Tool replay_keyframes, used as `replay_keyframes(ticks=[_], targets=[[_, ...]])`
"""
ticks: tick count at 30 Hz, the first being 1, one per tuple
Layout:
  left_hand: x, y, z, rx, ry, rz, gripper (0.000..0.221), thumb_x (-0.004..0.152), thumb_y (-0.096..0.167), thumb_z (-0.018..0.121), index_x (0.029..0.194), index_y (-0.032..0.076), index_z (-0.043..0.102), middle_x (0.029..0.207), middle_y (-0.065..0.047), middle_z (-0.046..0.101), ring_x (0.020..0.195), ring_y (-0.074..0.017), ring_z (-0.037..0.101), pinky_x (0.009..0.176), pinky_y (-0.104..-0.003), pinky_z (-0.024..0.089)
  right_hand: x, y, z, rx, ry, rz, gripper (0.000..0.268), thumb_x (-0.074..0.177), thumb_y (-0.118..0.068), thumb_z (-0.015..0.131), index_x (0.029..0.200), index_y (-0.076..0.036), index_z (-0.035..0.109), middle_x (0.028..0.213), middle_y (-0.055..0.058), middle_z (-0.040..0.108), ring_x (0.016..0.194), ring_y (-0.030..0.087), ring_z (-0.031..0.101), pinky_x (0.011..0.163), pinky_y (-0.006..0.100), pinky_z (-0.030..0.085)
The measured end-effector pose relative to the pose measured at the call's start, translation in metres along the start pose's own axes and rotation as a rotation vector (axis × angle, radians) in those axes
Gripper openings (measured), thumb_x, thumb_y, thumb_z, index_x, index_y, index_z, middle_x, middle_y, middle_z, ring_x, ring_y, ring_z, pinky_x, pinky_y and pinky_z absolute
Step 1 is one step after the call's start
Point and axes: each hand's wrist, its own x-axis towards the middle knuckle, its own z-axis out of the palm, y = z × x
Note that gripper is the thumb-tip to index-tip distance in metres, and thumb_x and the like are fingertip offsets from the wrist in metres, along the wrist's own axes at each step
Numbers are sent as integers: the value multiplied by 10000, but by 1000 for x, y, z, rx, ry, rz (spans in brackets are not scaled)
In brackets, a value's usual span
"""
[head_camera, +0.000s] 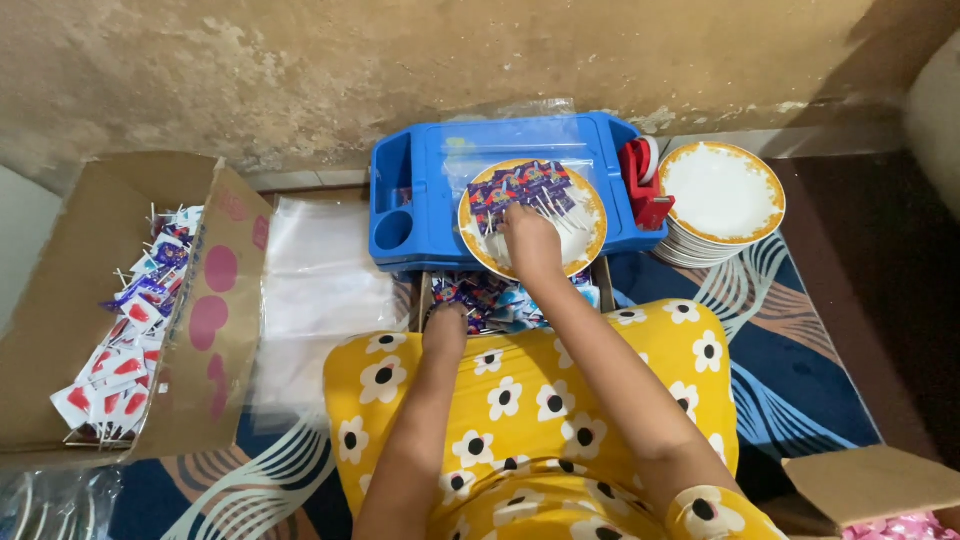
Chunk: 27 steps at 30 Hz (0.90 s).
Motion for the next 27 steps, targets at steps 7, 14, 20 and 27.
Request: replay_keyframes(ticks=[7, 14, 20, 27], targets=[[11, -12, 20, 43, 44, -19, 174, 936, 219, 616, 1048, 161, 737, 1019, -127, 668, 1028, -347, 685, 899, -457, 600, -6, -10, -11, 55, 16, -48, 223, 847, -243, 815, 968, -145, 655, 810, 46, 641, 779, 292, 717, 710, 402, 582], [-9, 12, -11, 115, 121, 42, 232, 908, 239, 687, 1127, 164, 708, 1093, -107, 647, 1116, -320, 629, 931, -459, 584, -53, 17, -98, 813, -501, 151, 83, 909, -144, 728, 878, -67, 725, 716, 106, 697, 599, 183, 627, 551, 298, 522], [-3, 13, -3, 109, 227, 194, 256, 910, 250, 697, 1160, 192, 700, 1121, -70, 622, 1121, -289, 597, 937, -435, 558, -97, 137, 16, 563, -802, 230, 178, 900, -180, 650, 937, -59, 775, 816, 153, 757, 669, 276, 686, 584, 375, 575], [28, 7, 32, 186, 126, 428, 337, 957, 263, 635, 1283, 196, 687, 1337, -79, 642, 1353, -300, 485, 1151, -508, 370, -88, 116, 90, 170, -540, 58, 191, 859, -319, 684, 963, -198, 789, 866, 99, 767, 843, 372, 740, 755, 492, 600]])
